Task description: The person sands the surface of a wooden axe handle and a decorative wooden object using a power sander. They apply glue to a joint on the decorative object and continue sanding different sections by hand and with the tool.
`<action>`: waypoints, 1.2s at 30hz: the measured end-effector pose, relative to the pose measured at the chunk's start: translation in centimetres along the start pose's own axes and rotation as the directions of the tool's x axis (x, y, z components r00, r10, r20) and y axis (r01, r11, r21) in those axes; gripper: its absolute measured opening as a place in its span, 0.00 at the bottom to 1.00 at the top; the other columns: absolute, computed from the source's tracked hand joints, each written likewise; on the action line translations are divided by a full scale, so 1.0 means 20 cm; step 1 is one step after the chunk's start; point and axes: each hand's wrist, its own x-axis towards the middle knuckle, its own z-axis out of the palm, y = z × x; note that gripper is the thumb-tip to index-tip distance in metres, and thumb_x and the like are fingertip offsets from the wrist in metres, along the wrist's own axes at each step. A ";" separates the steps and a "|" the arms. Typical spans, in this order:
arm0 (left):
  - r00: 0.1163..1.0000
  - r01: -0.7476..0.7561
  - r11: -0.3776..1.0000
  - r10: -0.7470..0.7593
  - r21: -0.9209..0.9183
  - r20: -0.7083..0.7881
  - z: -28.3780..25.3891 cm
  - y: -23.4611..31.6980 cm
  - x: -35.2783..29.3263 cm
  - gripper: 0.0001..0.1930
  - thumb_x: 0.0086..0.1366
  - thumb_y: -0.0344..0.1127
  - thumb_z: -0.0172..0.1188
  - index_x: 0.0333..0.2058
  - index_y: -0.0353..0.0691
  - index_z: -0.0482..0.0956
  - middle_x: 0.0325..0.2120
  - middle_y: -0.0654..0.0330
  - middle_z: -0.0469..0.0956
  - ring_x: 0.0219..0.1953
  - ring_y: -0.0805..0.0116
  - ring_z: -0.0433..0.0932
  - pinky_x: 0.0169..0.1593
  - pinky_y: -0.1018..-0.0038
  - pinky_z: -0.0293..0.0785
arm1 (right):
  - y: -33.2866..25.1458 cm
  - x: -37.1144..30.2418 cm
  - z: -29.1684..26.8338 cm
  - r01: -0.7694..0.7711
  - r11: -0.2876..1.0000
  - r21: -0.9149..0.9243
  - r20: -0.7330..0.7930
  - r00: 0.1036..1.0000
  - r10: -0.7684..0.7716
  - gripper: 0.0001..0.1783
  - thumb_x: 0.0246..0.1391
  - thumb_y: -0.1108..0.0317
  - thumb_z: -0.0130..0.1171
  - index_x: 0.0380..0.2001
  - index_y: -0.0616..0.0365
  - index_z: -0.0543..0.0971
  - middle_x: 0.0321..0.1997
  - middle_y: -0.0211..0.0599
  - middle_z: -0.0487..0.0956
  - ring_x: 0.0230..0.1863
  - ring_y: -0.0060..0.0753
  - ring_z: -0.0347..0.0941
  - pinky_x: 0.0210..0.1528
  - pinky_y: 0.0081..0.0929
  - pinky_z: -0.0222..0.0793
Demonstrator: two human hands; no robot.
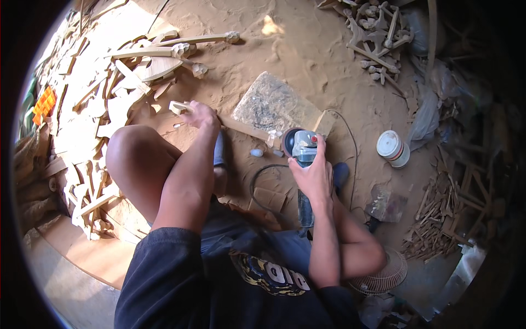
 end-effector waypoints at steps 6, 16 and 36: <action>0.997 -0.076 0.997 0.076 -0.010 -0.033 0.01 -0.09 0.21 0.18 0.68 0.33 0.57 0.54 0.35 0.74 0.40 0.50 0.82 0.33 0.56 0.80 0.36 0.59 0.77 | -0.08 0.03 -0.01 0.010 1.000 -0.003 0.057 0.998 -0.010 0.50 0.51 0.57 0.72 0.73 0.50 0.59 0.52 0.68 0.82 0.54 0.72 0.79 0.56 0.58 0.74; 0.988 0.146 0.988 -0.143 -0.050 0.052 -0.05 0.09 -0.15 0.13 0.69 0.33 0.58 0.51 0.40 0.76 0.36 0.57 0.81 0.29 0.63 0.79 0.27 0.65 0.76 | 0.03 0.04 0.00 -0.057 0.998 -0.017 -0.025 0.998 0.057 0.49 0.52 0.58 0.72 0.73 0.47 0.59 0.52 0.66 0.83 0.55 0.72 0.78 0.56 0.59 0.74; 0.796 0.601 0.771 -0.600 0.210 -0.072 -0.29 -0.35 0.05 0.06 0.74 0.33 0.49 0.44 0.37 0.68 0.29 0.56 0.75 0.17 0.69 0.71 0.18 0.73 0.72 | 0.52 -0.10 0.12 0.121 0.781 0.612 -0.273 0.960 0.065 0.55 0.48 0.58 0.79 0.73 0.62 0.59 0.68 0.58 0.72 0.66 0.51 0.73 0.68 0.41 0.68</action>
